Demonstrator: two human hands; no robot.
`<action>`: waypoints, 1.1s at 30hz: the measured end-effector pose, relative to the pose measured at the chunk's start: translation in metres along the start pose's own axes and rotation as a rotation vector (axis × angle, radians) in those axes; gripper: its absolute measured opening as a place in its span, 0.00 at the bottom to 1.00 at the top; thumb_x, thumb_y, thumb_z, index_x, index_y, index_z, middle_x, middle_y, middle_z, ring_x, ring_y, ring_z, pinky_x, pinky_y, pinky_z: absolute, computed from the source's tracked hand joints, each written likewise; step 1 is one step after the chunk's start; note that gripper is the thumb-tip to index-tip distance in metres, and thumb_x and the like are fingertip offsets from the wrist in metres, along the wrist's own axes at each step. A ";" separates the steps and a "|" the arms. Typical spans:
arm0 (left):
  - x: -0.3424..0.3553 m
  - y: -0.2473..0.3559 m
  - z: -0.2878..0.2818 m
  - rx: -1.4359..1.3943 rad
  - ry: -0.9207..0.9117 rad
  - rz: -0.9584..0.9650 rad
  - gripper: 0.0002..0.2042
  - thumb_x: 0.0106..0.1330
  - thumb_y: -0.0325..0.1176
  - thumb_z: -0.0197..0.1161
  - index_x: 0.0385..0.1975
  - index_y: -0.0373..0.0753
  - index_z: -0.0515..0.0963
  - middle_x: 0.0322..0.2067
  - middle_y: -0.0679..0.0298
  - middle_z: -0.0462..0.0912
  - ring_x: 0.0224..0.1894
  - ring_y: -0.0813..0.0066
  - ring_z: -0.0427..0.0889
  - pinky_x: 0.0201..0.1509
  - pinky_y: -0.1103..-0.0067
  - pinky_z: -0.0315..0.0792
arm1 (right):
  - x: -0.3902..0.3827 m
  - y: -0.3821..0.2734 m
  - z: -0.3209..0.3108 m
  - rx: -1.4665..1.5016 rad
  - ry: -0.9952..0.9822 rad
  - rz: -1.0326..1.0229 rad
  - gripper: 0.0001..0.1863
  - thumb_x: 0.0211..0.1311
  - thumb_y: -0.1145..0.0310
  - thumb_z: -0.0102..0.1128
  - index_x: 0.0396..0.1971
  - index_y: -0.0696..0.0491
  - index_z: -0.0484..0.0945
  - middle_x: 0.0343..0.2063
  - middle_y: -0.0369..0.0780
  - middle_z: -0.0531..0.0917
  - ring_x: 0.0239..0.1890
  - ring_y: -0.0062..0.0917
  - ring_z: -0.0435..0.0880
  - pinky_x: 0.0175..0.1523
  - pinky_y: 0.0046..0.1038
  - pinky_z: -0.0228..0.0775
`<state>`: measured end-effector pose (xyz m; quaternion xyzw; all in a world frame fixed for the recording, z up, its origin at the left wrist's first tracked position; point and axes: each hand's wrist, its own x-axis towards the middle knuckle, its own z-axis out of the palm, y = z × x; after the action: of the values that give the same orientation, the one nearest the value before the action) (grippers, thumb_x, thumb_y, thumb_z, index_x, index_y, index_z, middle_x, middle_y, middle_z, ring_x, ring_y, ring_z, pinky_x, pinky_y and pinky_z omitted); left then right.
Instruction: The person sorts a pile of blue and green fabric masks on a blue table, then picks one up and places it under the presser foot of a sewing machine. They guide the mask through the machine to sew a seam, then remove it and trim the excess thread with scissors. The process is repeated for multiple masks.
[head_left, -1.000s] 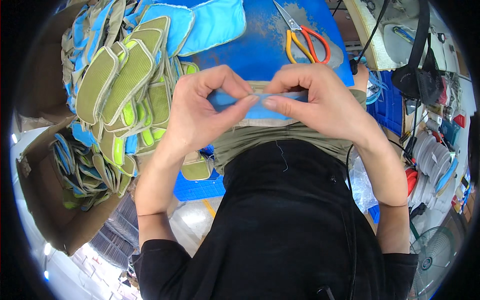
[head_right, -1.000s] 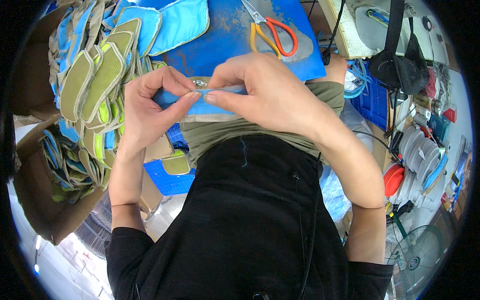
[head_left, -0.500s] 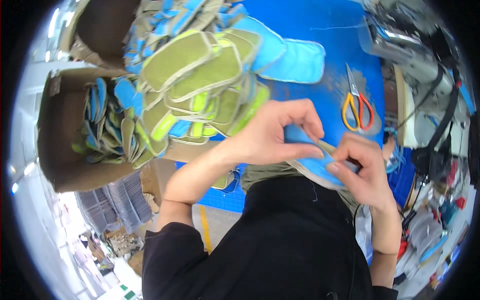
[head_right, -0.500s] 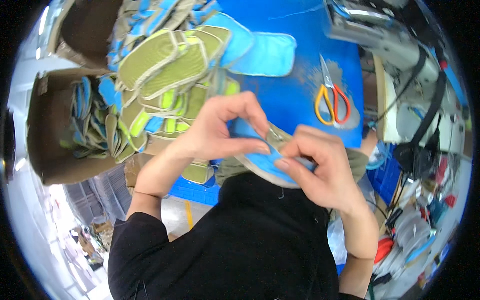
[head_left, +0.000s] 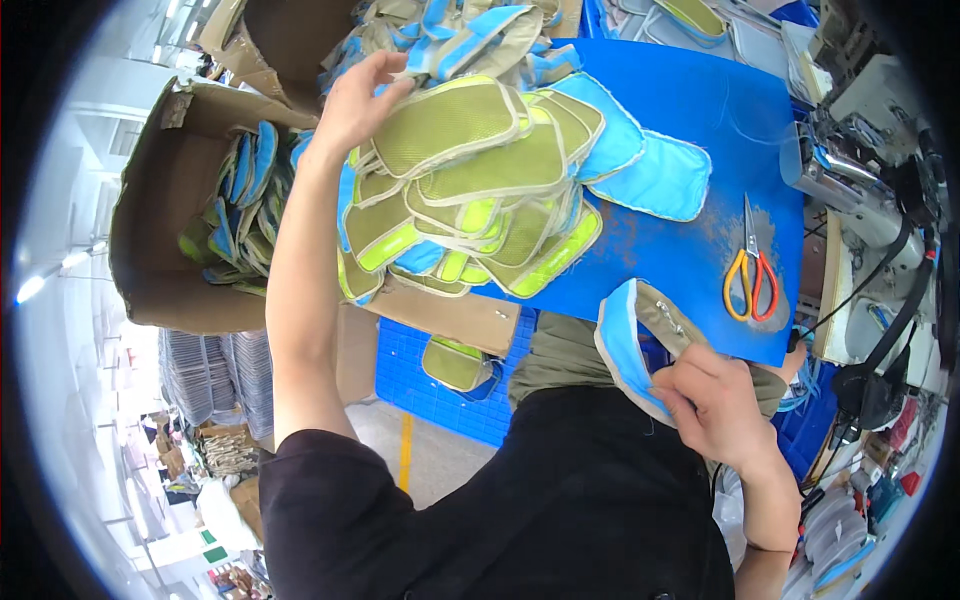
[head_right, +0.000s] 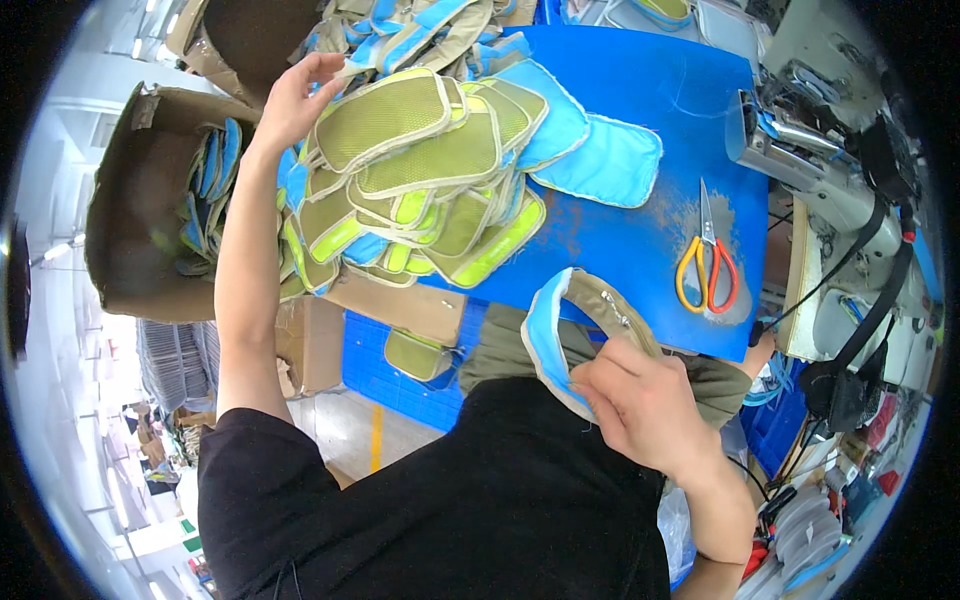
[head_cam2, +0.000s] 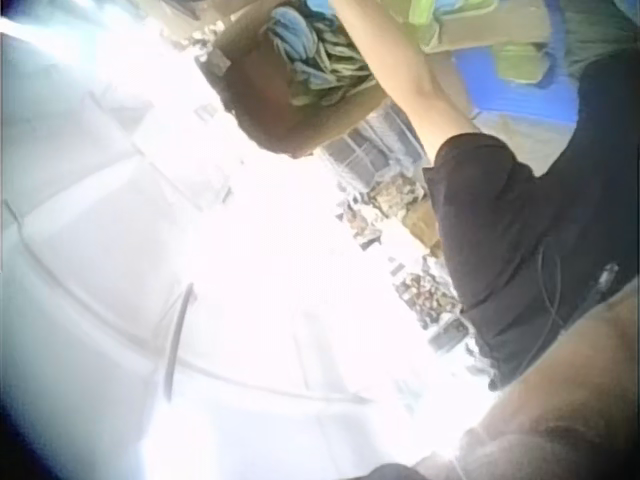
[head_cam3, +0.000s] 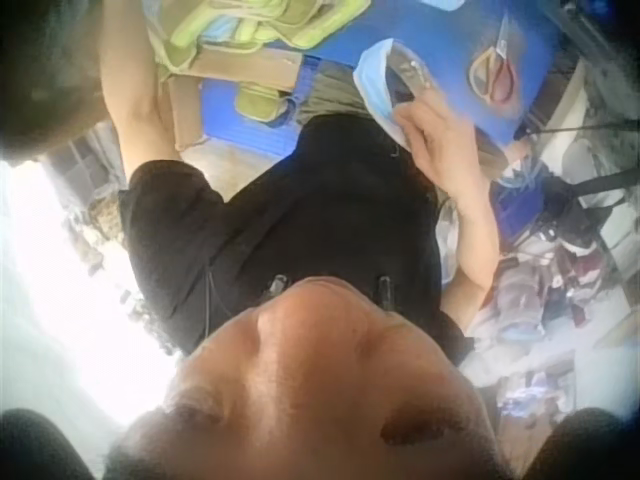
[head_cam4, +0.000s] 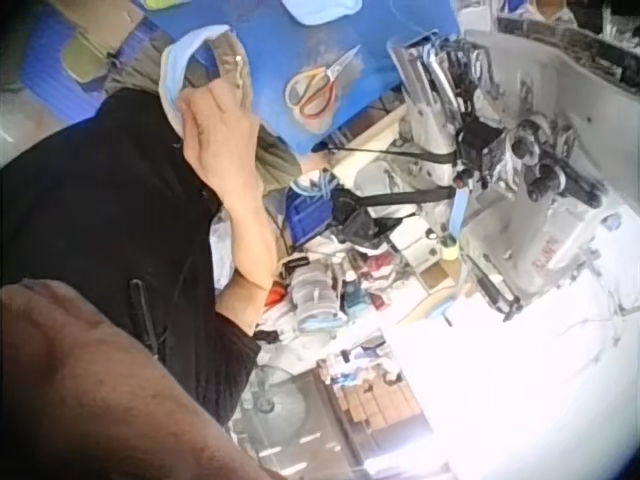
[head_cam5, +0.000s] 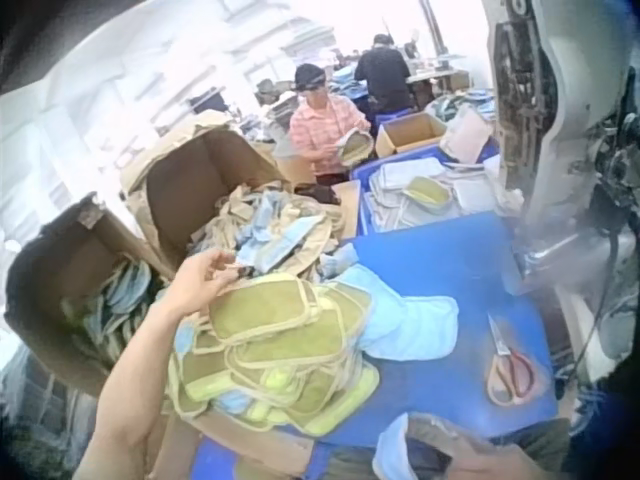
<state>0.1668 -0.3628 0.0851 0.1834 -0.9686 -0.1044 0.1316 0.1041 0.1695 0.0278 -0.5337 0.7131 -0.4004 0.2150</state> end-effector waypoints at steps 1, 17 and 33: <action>0.001 0.000 -0.004 -0.004 -0.021 0.014 0.19 0.69 0.36 0.71 0.58 0.38 0.81 0.52 0.63 0.89 0.52 0.72 0.85 0.55 0.72 0.77 | -0.001 -0.002 0.001 -0.005 -0.014 -0.005 0.08 0.59 0.74 0.72 0.37 0.49 0.84 0.29 0.37 0.77 0.28 0.34 0.82 0.30 0.34 0.72; -0.018 0.082 -0.022 0.211 0.026 0.266 0.29 0.62 0.22 0.61 0.66 0.45 0.74 0.27 0.61 0.79 0.28 0.68 0.81 0.35 0.72 0.77 | -0.003 -0.021 0.006 0.008 -0.065 -0.128 0.08 0.58 0.75 0.70 0.36 0.48 0.82 0.29 0.37 0.73 0.25 0.34 0.82 0.27 0.36 0.74; -0.071 0.223 0.009 -0.256 -0.124 0.289 0.20 0.63 0.15 0.65 0.55 0.36 0.84 0.41 0.61 0.90 0.40 0.74 0.90 0.46 0.77 0.85 | 0.005 -0.032 -0.009 -0.147 0.110 -0.241 0.11 0.54 0.72 0.66 0.39 0.48 0.79 0.29 0.35 0.72 0.29 0.25 0.82 0.27 0.31 0.74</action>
<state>0.1545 -0.1316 0.1169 0.0175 -0.9699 -0.2178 0.1075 0.1146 0.1646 0.0590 -0.6069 0.6822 -0.3985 0.0862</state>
